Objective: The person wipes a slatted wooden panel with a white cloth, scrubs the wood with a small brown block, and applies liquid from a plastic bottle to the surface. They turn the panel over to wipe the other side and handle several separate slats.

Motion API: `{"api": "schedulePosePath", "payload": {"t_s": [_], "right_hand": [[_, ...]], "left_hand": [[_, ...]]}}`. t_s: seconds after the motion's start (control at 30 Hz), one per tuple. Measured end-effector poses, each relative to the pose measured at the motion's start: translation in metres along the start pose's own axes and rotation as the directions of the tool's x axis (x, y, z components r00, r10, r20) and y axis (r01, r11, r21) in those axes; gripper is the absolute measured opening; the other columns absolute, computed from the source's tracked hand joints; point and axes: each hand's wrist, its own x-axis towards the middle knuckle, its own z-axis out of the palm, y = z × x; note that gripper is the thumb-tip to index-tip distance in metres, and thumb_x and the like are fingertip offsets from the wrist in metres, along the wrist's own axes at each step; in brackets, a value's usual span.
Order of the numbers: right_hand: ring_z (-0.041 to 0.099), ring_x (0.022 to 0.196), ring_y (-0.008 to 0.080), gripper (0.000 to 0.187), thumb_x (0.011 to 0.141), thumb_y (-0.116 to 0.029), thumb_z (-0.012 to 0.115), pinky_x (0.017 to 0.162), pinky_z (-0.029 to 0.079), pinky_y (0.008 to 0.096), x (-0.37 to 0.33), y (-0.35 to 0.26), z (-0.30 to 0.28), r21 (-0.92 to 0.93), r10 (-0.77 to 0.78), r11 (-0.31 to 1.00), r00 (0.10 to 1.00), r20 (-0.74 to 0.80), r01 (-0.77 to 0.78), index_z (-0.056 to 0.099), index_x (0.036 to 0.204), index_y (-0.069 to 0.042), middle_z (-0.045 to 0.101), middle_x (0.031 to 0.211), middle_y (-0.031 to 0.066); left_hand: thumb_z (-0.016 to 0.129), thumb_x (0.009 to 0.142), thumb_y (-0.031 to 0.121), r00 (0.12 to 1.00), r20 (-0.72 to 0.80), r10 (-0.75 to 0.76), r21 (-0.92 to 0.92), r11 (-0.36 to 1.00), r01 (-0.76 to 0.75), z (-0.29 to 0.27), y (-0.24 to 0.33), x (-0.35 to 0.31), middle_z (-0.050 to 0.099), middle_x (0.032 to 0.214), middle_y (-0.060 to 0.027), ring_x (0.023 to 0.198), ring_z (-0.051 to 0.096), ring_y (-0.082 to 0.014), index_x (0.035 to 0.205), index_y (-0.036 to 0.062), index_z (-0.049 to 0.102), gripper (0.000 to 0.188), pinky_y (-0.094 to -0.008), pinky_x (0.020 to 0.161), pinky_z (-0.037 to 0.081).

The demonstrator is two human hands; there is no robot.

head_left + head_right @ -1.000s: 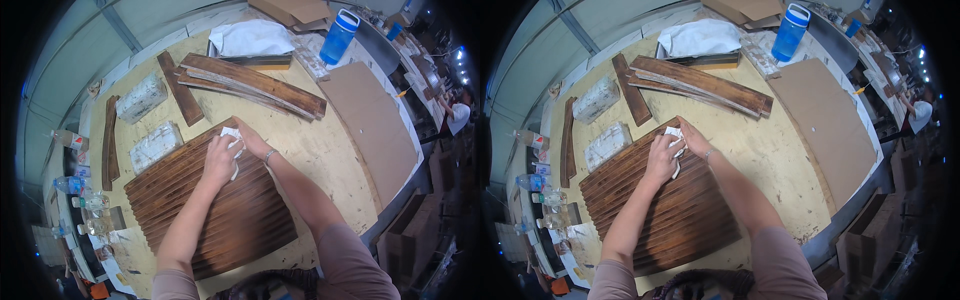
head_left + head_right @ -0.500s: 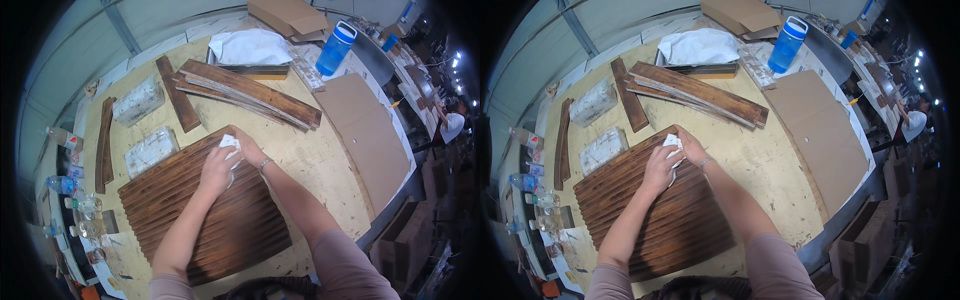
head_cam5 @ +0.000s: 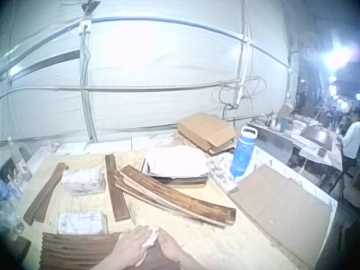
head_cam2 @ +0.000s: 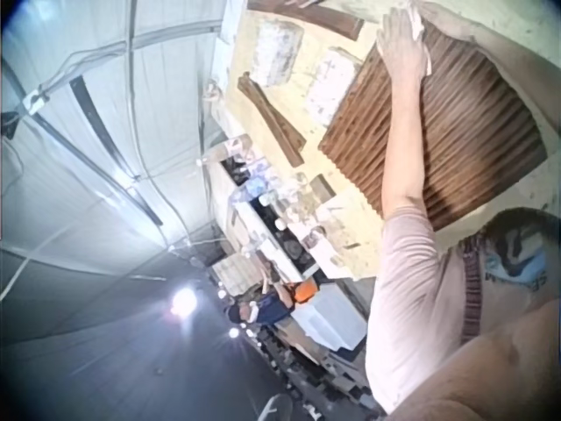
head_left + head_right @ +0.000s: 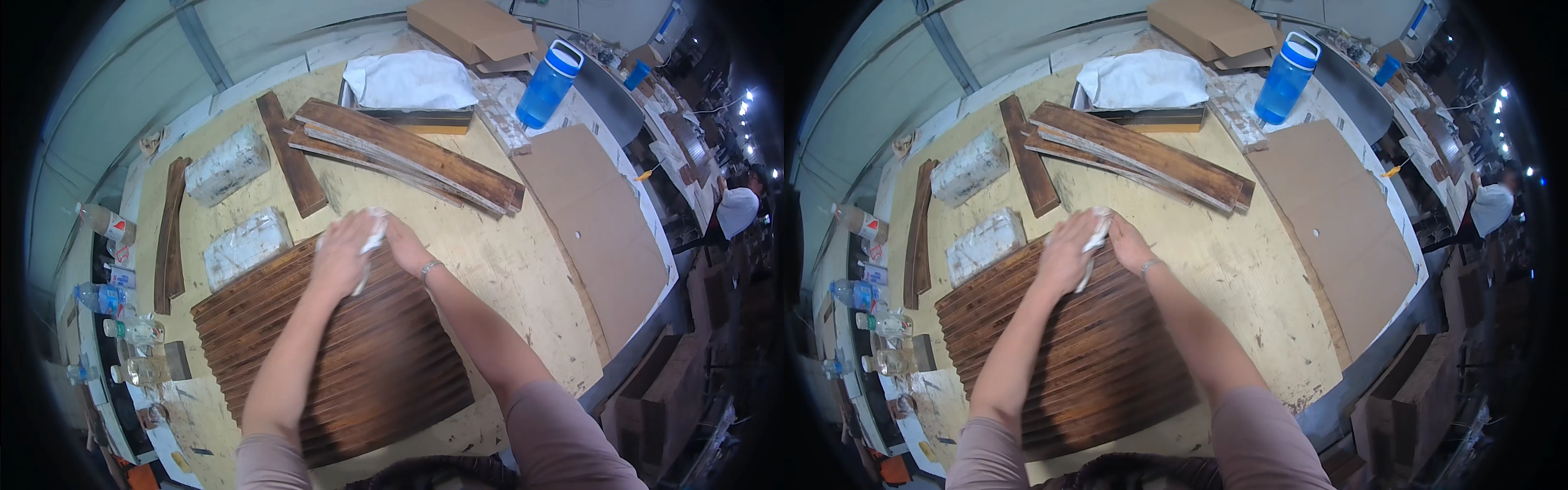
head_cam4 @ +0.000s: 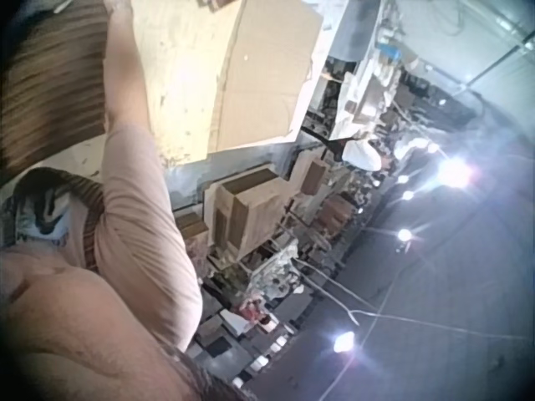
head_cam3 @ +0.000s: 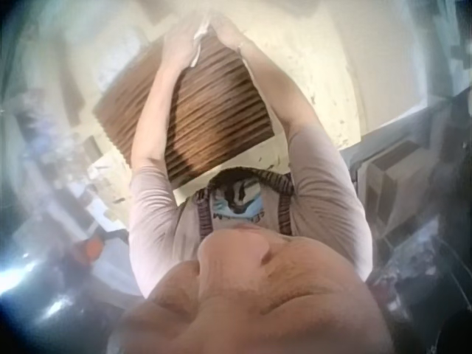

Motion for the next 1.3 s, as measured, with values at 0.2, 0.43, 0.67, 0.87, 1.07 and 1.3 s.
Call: {"api": "schedulePosePath", "payload": {"t_s": [0.2,0.43,0.67,0.87,1.07,1.3], "right_hand": [[0.046,0.14,0.0317,0.049,0.109,-0.028,0.038,0.118,0.032,0.0348,-0.006,-0.015,-0.014,-0.095,0.003,0.995,0.998,-0.066,-0.009,0.045,0.148,0.0,0.051,0.148,0.0223],[0.047,0.139,0.0333,0.049,0.109,-0.029,0.035,0.117,0.034,0.0349,0.0,-0.006,-0.003,0.106,0.067,0.992,0.998,0.007,-0.067,0.046,0.147,0.0,0.053,0.146,0.0237],[0.045,0.141,0.0266,0.05,0.11,-0.03,0.036,0.119,0.03,0.034,-0.002,-0.002,-0.02,-0.115,-0.058,0.992,0.996,-0.062,0.051,0.047,0.146,0.003,0.052,0.148,0.0194],[0.046,0.141,0.0279,0.05,0.11,-0.031,0.036,0.119,0.03,0.034,-0.003,-0.019,-0.004,-0.082,-0.033,0.996,0.999,-0.033,0.03,0.047,0.146,0.003,0.052,0.148,0.0195],[0.047,0.139,0.025,0.05,0.11,-0.031,0.038,0.118,0.03,0.0323,-0.002,0.0,-0.012,-0.097,-0.017,0.995,0.999,-0.042,0.013,0.048,0.146,0.003,0.053,0.147,0.0174],[0.047,0.138,0.0227,0.048,0.11,-0.029,0.038,0.118,0.031,0.0317,-0.001,-0.007,-0.014,-0.087,0.021,0.996,0.998,-0.055,-0.026,0.048,0.147,0.001,0.054,0.147,0.0145]], "left_hand": [[0.063,0.092,0.009,0.986,-0.114,-0.124,0.197,0.97,0.145,-0.039,-0.059,-0.084,0.053,0.148,-0.0169,0.14,0.047,-0.0328,0.14,0.005,0.057,0.049,-0.0549,0.118,0.032],[0.056,0.094,0.013,0.996,-0.058,0.06,0.077,0.995,-0.056,0.018,0.017,0.016,0.046,0.152,-0.019,0.143,0.04,-0.0363,0.146,0.0012,0.046,0.054,-0.0488,0.12,0.028],[0.059,0.091,0.006,0.942,-0.187,-0.278,0.172,0.935,0.31,-0.047,-0.097,-0.13,0.05,0.15,-0.0138,0.141,0.044,-0.0332,0.146,0.0085,0.05,0.056,-0.0488,0.119,0.029],[0.055,0.095,0.005,0.646,-0.269,-0.714,-0.022,0.675,0.737,-0.114,-0.205,-0.24,0.061,0.14,-0.0168,0.127,0.057,-0.0331,0.146,0.0093,0.053,0.051,-0.0432,0.113,0.038],[0.059,0.097,0.021,0.9,0.068,-0.43,0.051,0.903,0.427,-0.037,-0.038,-0.052,0.051,0.147,-0.0205,0.137,0.048,-0.0342,0.148,0.0063,0.047,0.054,-0.0502,0.119,0.03],[0.056,0.089,0.004,0.949,-0.269,-0.164,0.029,0.984,0.178,-0.018,-0.097,-0.102,0.058,0.142,-0.0177,0.139,0.048,-0.0314,0.134,0.0068,0.062,0.046,-0.0501,0.119,0.031]]}}
